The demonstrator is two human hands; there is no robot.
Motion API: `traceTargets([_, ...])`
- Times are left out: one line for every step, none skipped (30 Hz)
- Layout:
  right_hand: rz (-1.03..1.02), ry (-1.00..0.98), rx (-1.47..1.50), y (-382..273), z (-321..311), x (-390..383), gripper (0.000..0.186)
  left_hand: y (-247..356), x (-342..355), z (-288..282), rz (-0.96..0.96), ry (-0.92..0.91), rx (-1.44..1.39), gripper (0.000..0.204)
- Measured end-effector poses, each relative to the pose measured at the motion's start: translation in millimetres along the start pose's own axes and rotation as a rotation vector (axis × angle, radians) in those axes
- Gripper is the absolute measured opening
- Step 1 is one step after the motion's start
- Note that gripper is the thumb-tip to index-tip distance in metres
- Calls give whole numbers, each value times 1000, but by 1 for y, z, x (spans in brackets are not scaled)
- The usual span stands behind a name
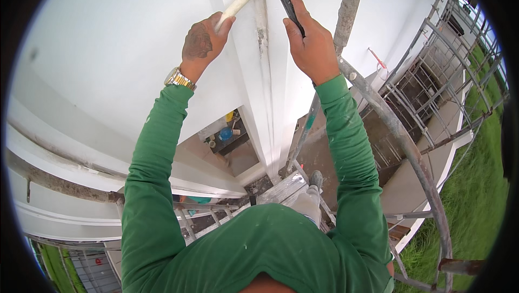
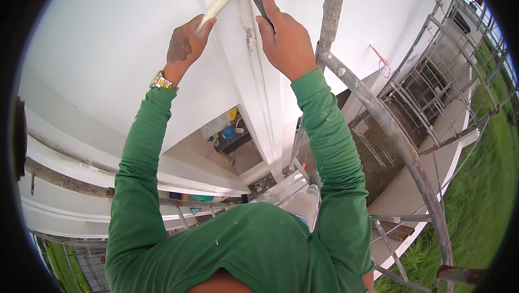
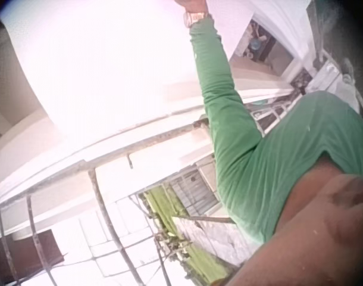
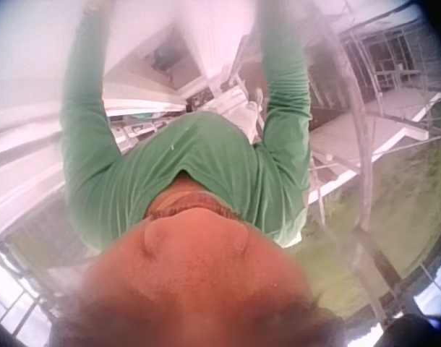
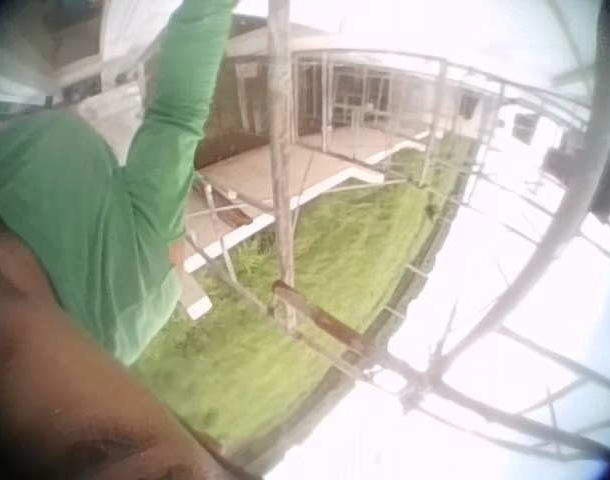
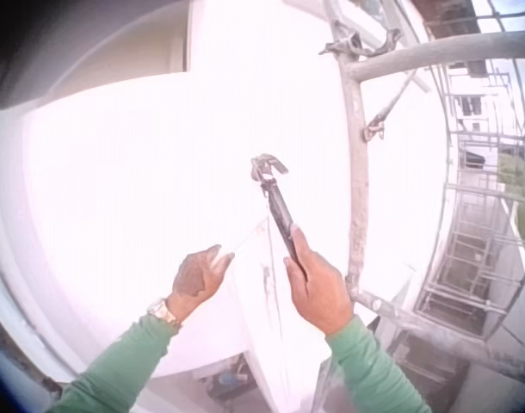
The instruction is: The person secures a white pipe to a wall using a hammer and nails while standing on scaffolding. They repeatedly position the pipe, drive nails into the wall, and adjust the pipe's alignment to ensure it is firmly attached.
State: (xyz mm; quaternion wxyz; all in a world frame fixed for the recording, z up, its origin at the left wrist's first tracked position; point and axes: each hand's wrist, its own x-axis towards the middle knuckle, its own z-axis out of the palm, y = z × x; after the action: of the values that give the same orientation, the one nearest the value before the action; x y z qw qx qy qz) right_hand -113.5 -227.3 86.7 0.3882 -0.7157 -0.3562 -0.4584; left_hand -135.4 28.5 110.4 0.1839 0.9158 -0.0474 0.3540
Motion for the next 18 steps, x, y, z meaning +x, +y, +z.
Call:
traceTargets([-28, 63, 27, -6, 1, 0, 59, 0, -2, 1, 7, -4, -3, 42])
traceTargets([-55, 126, 54, -9, 3, 1, 59, -1, -2, 1, 16, 3, -1, 43])
traceTargets([-81, 200, 77, -8, 11, 1, 59, -1, -2, 2, 24, 10, 1, 44])
traceTargets([-109, 275, 93, -5, 19, -3, 58, -1, 0, 4, 38, 17, -1, 44])
traceTargets([-56, 230, 107, -2, 25, -8, 58, -3, 0, 3, 50, 27, 22, 43])
traceTargets([-4, 186, 119, 1, 32, -12, 58, -7, 1, 2, 61, 36, 46, 41])
traceTargets([129, 25, 107, 3, 29, -16, 58, -8, 2, 4, 77, 41, 63, 40])
traceTargets([261, -137, 95, 4, 24, -18, 58, -9, -1, 6, 75, 49, 82, 40])
traceTargets([357, -262, 63, 6, 17, -18, 58, -11, -4, 9, 74, 58, 101, 41])
traceTargets([282, -163, 78, 7, 19, -19, 58, -10, 2, 8, 81, 74, 127, 41])
traceTargets([206, -65, 92, 7, 24, -23, 58, -8, 4, 6, 48, 27, 107, 42])
traceTargets([130, 33, 105, 6, 27, -24, 58, -6, 3, 3, 14, -19, 86, 43])
traceTargets([130, 67, 116, 0, 25, -23, 59, -8, 0, 2, -31, -78, 68, 43])
traceTargets([130, 97, 128, -10, 21, -18, 59, -10, -1, 0, -28, -74, 47, 44])
traceTargets([112, 137, 146, -17, 17, -14, 60, -11, -1, -2, -25, -70, 26, 45])
traceTargets([12, 218, 100, -15, 17, -14, 61, -10, -1, -1, -17, -68, 0, 45])
traceTargets([59, 222, 135, -16, 18, -18, 62, -10, -1, 0, -29, -75, -1, 45])
traceTargets([107, 225, 170, -16, 20, -22, 62, -11, 0, 2, -42, -83, -1, 45])
